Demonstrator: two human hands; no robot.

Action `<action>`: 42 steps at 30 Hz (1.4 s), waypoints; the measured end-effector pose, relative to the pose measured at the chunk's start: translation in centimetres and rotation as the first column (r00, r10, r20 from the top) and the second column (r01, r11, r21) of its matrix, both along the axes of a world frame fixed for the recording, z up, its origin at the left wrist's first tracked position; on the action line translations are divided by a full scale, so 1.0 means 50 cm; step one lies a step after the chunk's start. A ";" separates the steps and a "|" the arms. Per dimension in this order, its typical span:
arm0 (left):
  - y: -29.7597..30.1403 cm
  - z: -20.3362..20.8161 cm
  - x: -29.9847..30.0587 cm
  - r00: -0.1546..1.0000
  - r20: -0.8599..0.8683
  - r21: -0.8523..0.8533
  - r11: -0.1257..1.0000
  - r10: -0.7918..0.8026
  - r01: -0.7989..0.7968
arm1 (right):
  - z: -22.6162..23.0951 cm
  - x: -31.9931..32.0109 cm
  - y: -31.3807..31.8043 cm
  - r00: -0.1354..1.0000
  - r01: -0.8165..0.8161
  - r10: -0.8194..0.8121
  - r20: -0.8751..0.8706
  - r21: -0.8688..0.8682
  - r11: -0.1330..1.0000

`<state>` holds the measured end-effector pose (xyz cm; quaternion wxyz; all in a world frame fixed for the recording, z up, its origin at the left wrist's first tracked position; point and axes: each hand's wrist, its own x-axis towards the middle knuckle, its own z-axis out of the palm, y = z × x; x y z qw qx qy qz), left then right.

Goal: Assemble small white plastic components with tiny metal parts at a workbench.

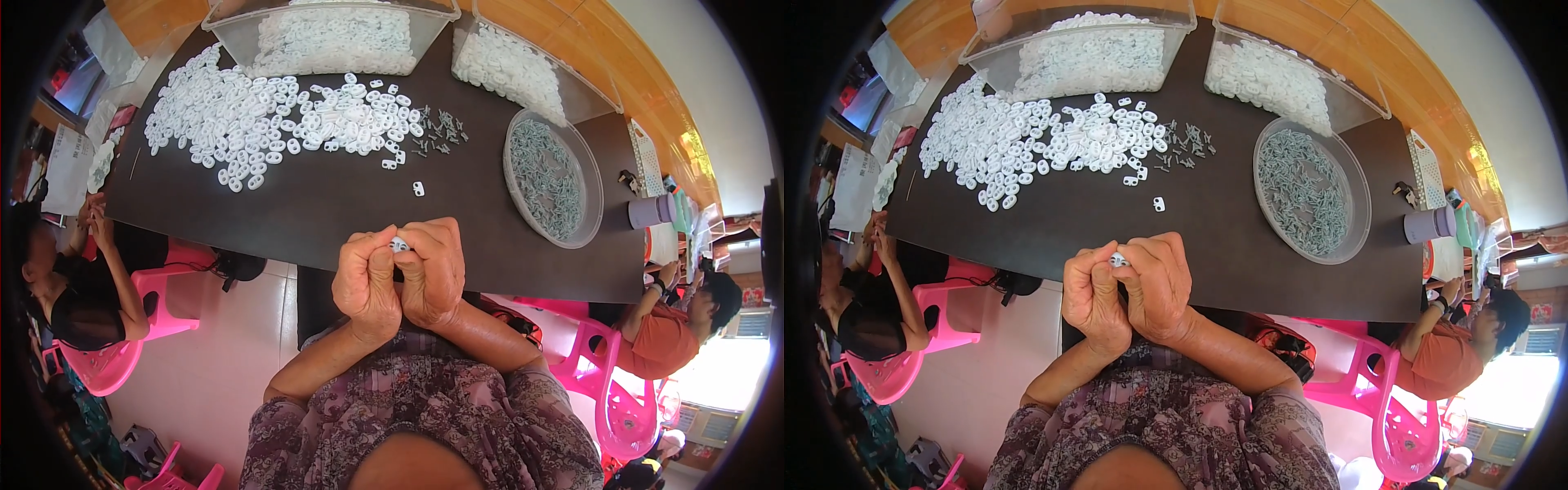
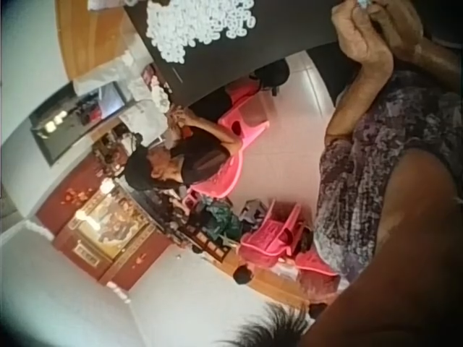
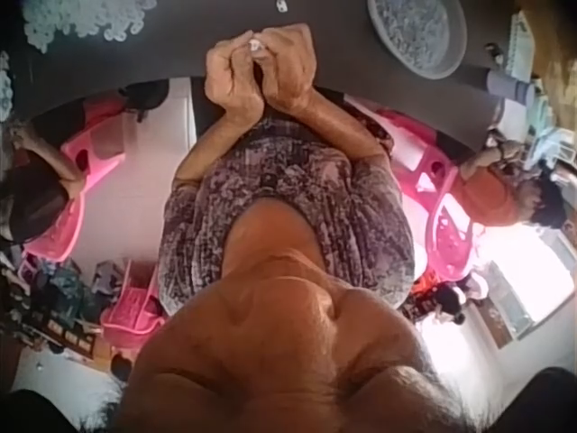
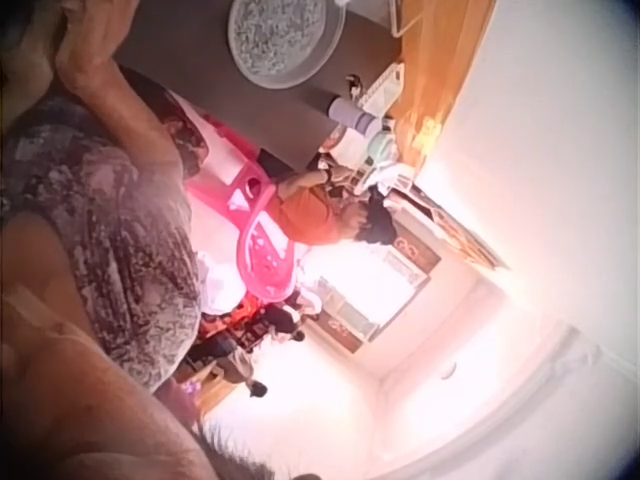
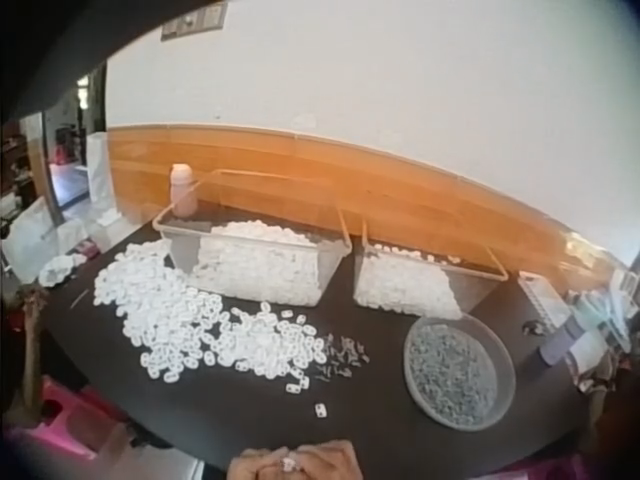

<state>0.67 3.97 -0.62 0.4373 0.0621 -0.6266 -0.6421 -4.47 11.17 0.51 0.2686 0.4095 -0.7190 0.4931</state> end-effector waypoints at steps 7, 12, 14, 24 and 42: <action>-0.025 0.017 -0.003 0.987 0.091 0.003 0.991 -0.130 0.130 | 0.030 -0.026 0.035 0.989 -0.031 0.027 0.143 0.026 0.999; -0.113 0.018 -0.059 0.954 0.301 -0.339 0.936 0.008 0.100 | 0.122 -0.170 0.089 0.983 0.183 -0.184 -0.004 0.091 0.979; -0.133 0.029 -0.093 0.971 0.214 -0.623 0.781 0.106 0.052 | 0.171 -0.254 0.098 0.952 0.303 -0.298 -0.062 0.095 0.948; -0.136 0.012 -0.174 0.914 0.331 -0.911 0.331 0.234 0.245 | 0.211 -0.588 0.134 0.747 0.627 -0.480 -0.460 0.249 0.738; -0.116 0.063 -0.115 0.810 0.527 -0.291 0.842 -0.255 0.454 | 0.079 -0.172 0.053 0.697 -0.356 0.108 0.709 0.212 0.910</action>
